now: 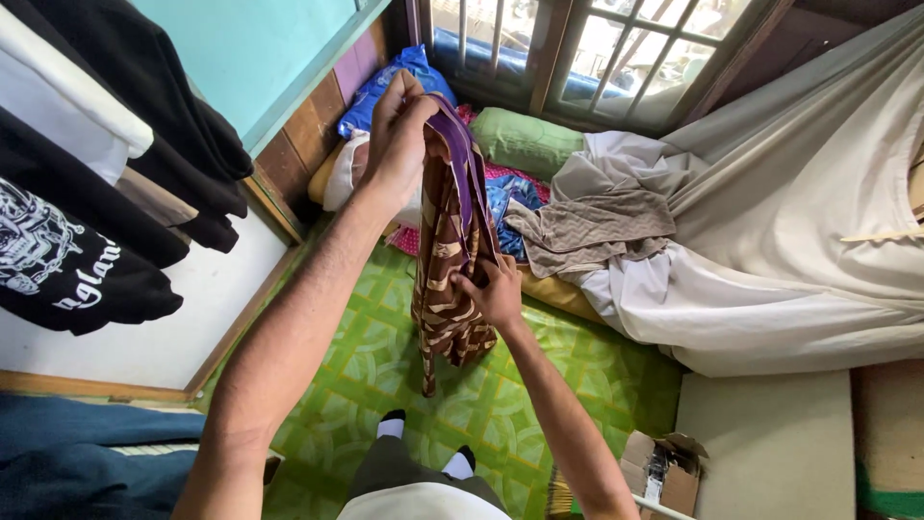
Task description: The person is folding a brown and white patterned sarong or piece of fabric.
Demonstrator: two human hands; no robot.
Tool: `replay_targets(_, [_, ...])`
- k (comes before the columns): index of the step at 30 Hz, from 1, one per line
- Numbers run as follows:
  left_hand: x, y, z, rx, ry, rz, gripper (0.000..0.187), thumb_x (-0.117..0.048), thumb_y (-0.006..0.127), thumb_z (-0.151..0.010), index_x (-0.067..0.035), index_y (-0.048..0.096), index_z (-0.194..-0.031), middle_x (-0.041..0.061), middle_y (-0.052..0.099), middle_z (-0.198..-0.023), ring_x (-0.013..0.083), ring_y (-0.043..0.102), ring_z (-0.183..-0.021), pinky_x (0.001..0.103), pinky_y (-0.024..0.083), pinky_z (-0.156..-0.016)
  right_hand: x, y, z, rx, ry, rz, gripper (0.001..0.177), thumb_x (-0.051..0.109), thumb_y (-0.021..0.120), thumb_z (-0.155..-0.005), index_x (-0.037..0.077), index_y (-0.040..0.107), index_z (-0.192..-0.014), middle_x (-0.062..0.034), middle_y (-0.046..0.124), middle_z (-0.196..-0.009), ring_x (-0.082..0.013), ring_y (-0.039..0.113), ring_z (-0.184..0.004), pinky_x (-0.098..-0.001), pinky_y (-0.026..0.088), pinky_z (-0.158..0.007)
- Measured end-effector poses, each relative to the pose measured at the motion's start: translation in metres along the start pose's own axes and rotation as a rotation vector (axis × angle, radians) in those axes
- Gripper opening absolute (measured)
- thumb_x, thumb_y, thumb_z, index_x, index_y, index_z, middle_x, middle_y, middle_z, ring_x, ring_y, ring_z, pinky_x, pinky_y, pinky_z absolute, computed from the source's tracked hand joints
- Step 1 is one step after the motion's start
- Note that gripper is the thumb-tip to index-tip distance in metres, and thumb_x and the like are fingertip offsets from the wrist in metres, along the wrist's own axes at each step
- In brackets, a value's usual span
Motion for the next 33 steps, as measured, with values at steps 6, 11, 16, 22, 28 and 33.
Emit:
replay_targets(6, [-0.030, 0.004, 0.011, -0.034, -0.025, -0.050, 0.016, -0.010, 0.053, -0.096, -0.016, 0.042, -0.087, 0.002, 0.062, -0.078, 0.0153, 0.067, -0.063, 0.031, 0.055, -0.048, -0.043, 0.023, 0.002, -0.037, 0.029, -0.106, 0.018, 0.014, 0.073, -0.087, 0.004, 0.077, -0.102, -0.0111, 0.073, -0.105, -0.0338, 0.063, -0.099, -0.0476, 0.053, -0.087])
replay_targets(11, [-0.030, -0.054, -0.002, -0.054, 0.019, -0.287, 0.020, -0.011, 0.058, -0.097, -0.017, 0.043, -0.085, -0.001, 0.057, -0.080, 0.0110, 0.065, -0.069, 0.028, 0.058, -0.054, -0.090, -0.007, -0.003, 0.001, 0.215, -0.226, 0.020, 0.013, 0.070, -0.090, 0.003, 0.073, -0.108, -0.0141, 0.069, -0.102, -0.0327, 0.069, -0.087, -0.0441, 0.058, -0.075])
replay_targets(16, [-0.041, -0.060, -0.002, -0.033, 0.001, -0.513, 0.026, -0.009, 0.061, -0.096, -0.017, 0.039, -0.084, -0.005, 0.039, -0.075, 0.0060, 0.045, -0.061, 0.025, 0.042, -0.042, -0.082, -0.068, -0.022, -0.077, 0.010, -0.023, 0.022, 0.009, 0.069, -0.091, 0.003, 0.072, -0.113, -0.0178, 0.068, -0.104, -0.0357, 0.070, -0.086, -0.0441, 0.059, -0.072])
replay_targets(22, [-0.052, -0.042, -0.005, -0.106, -0.050, -0.276, 0.019, -0.010, 0.059, -0.094, -0.015, 0.044, -0.082, -0.001, 0.054, -0.075, 0.0098, 0.065, -0.064, 0.027, 0.055, -0.049, -0.092, -0.043, -0.009, -0.108, -0.041, 0.077, 0.014, 0.004, 0.066, -0.097, 0.003, 0.065, -0.112, -0.0163, 0.065, -0.098, -0.0357, 0.067, -0.082, -0.0457, 0.055, -0.067])
replay_targets(28, [-0.057, -0.053, -0.019, -0.265, -0.003, -0.084, 0.012, -0.010, 0.058, -0.095, -0.012, 0.049, -0.087, 0.006, 0.064, -0.077, 0.0190, 0.070, -0.066, 0.037, 0.061, -0.059, -0.056, 0.016, 0.014, 0.046, -0.201, 0.150, 0.024, -0.001, 0.065, -0.083, 0.003, 0.065, -0.107, -0.0182, 0.067, -0.116, -0.0331, 0.069, -0.085, -0.0410, 0.059, -0.064])
replay_targets(33, [-0.062, -0.065, -0.026, -0.310, 0.143, -0.004, 0.015, -0.009, 0.058, -0.098, -0.011, 0.045, -0.091, 0.008, 0.065, -0.077, 0.0224, 0.072, -0.070, 0.042, 0.066, -0.069, -0.002, 0.027, 0.019, 0.106, -0.195, -0.179, 0.028, 0.010, 0.071, -0.085, 0.005, 0.068, -0.112, -0.0196, 0.065, -0.119, -0.0378, 0.066, -0.101, -0.0440, 0.057, -0.087])
Point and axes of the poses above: each hand's wrist, its own z-axis away from the middle knuckle, its own y-axis out of the palm, x = y × z, the point moved 6 cm from there along -z, towards the middle knuckle
